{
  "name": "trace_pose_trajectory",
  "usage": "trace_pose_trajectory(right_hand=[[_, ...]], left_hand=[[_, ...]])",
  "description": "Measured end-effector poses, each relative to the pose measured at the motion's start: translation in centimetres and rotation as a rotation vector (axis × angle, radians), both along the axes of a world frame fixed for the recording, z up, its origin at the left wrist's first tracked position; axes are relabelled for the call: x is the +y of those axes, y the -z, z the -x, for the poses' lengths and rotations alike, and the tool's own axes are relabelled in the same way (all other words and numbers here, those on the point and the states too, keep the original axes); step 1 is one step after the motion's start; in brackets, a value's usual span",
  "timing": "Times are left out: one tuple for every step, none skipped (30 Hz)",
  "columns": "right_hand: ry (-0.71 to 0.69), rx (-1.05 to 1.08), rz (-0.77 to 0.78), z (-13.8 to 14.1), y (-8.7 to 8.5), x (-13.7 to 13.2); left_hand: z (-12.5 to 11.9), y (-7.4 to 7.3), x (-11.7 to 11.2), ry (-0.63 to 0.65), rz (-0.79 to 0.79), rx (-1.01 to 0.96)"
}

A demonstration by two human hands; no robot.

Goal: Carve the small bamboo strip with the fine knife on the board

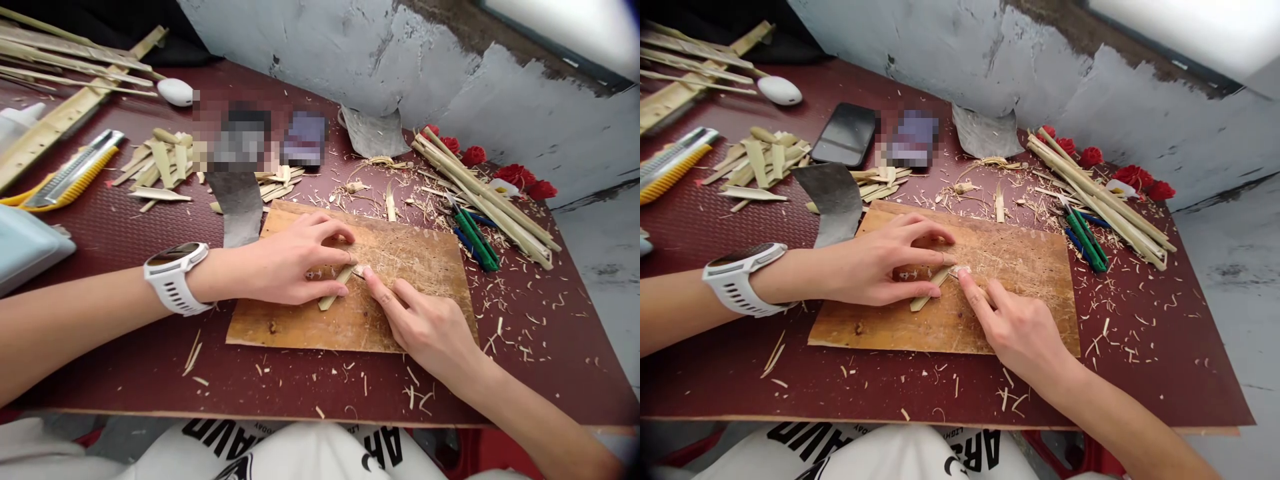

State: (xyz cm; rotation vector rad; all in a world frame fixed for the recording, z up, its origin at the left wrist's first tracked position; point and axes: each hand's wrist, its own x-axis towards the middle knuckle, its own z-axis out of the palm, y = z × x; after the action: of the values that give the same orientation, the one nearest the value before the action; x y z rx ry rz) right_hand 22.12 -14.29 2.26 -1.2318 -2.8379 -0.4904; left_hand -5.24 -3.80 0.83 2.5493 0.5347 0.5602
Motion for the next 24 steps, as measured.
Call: trace_pose_trajectory(right_hand=[[0.000,-0.002,0.000,0.0,0.0,0.0],[-0.001,-0.003,-0.002,0.0,0.0,0.0],[-0.005,-0.002,-0.005,0.0,0.0,0.0],[-0.009,0.002,-0.010,-0.1,0.0,0.0],[-0.013,0.007,-0.015,-0.1,0.1,0.0],[-0.015,0.013,-0.019,-0.2,0.1,0.0],[-0.015,0.017,-0.022,-0.2,0.2,0.0],[-0.015,0.019,-0.023,-0.2,0.3,0.1],[-0.013,0.020,-0.022,-0.2,0.3,0.1],[-0.013,0.019,-0.019,-0.2,0.3,0.1],[-0.015,0.017,-0.018,-0.2,0.3,0.2],[-0.019,0.013,-0.018,-0.2,0.2,0.3],[-0.025,0.008,-0.019,-0.2,0.1,0.4],[-0.029,-0.003,-0.019,-0.2,0.0,0.5],[-0.032,-0.016,-0.018,-0.2,-0.2,0.6],[-0.033,-0.033,-0.012,-0.1,-0.4,0.7],[-0.035,-0.051,-0.004,-0.1,-0.6,0.7],[-0.039,-0.069,0.003,0.0,-0.8,0.8],[-0.047,-0.089,0.006,0.0,-1.0,0.8],[-0.052,-0.110,0.004,0.1,-1.1,0.9],[-0.058,-0.129,0.000,0.1,-1.2,0.9],[-0.063,-0.147,-0.003,0.2,-1.2,0.8],[-0.066,-0.161,-0.006,0.2,-1.2,0.8],[-0.066,-0.169,-0.004,0.1,-1.2,0.8]], left_hand=[[0.0,0.0,0.0,0.002,0.000,0.000],[0.0,0.0,0.0,0.002,-0.001,-0.001],[0.0,0.0,0.0,0.003,-0.001,0.000],[0.0,0.0,0.1,0.004,-0.001,0.002],[0.0,0.0,0.1,0.007,0.000,0.004],[0.0,0.0,0.1,0.009,0.000,0.007],[0.0,0.0,0.1,0.011,0.000,0.010],[0.0,0.0,0.1,0.012,-0.003,0.012],[0.0,0.0,0.1,0.013,-0.007,0.013],[0.1,0.0,0.1,0.011,-0.012,0.012],[0.1,0.1,0.1,0.011,-0.017,0.011],[0.1,0.1,0.1,0.010,-0.021,0.010],[0.1,0.2,0.1,0.009,-0.024,0.008],[0.1,0.2,0.1,0.009,-0.025,0.006],[0.1,0.2,0.1,0.009,-0.025,0.004],[0.1,0.2,0.1,0.009,-0.025,0.004],[0.1,0.2,0.1,0.010,-0.023,0.005],[0.1,0.2,0.1,0.011,-0.022,0.007],[0.1,0.2,0.1,0.010,-0.019,0.009],[0.1,0.2,0.1,0.009,-0.018,0.009],[0.0,0.2,0.1,0.008,-0.017,0.005],[0.0,0.2,0.1,0.006,-0.018,0.001],[0.0,0.2,0.1,0.004,-0.019,-0.005],[0.1,0.2,0.1,0.003,-0.021,-0.010]])
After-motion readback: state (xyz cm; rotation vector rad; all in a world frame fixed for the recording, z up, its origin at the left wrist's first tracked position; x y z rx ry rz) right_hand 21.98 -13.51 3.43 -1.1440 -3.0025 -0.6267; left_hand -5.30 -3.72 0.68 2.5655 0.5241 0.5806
